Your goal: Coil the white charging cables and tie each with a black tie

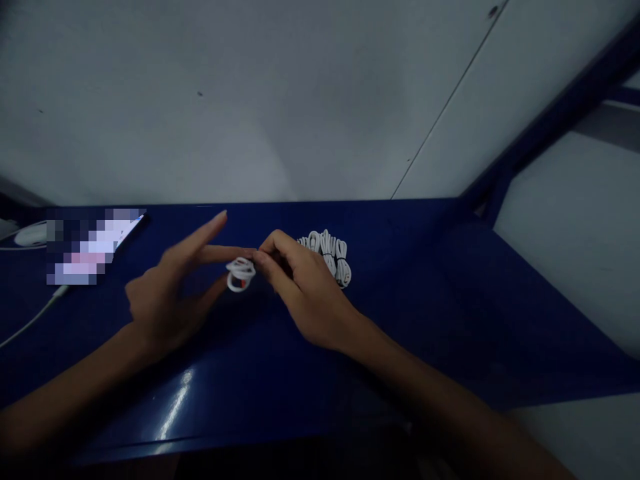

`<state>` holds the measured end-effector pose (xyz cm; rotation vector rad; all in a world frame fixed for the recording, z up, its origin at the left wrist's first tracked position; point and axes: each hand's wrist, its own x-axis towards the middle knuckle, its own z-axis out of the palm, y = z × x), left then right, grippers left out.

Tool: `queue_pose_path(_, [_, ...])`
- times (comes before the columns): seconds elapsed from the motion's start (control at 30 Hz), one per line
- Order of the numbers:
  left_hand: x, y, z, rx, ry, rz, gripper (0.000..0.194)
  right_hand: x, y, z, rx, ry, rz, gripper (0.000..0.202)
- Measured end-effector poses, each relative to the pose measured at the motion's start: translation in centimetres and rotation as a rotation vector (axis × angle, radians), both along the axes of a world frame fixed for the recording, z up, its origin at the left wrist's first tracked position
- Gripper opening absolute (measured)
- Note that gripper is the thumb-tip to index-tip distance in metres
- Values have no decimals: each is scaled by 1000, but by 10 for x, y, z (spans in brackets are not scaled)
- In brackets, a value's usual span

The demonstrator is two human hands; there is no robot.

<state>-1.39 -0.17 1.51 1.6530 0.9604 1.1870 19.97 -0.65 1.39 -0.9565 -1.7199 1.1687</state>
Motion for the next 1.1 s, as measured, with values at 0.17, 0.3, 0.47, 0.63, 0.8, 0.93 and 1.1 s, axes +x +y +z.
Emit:
queue_pose_path(0.17, [9,1,-5,132,-47,131,27,0,-1,3,317,-118,-142,8])
queue_pose_path(0.3, [11,8,0,-34,-160,75,25,2,2,0,605,-203,-158,20])
queue_pose_path(0.47, [8,12,1,-170,-213,-29,28,5,7,-5,758,-304,-228,15])
queue_pose_path(0.63, [8,11,1,-355,-295,-127,33,8,11,-5,816,-289,-212,10])
queue_pose_path(0.8, [11,10,3,-479,-348,-229,29,10,12,-4,842,-290,-202,9])
queue_pose_path(0.93, [10,11,0,-379,-287,-198,30,6,10,-4,780,-313,-189,11])
queue_pose_path(1.1, [8,11,-7,-33,-166,-51,31,-1,5,-4,643,-254,-221,12])
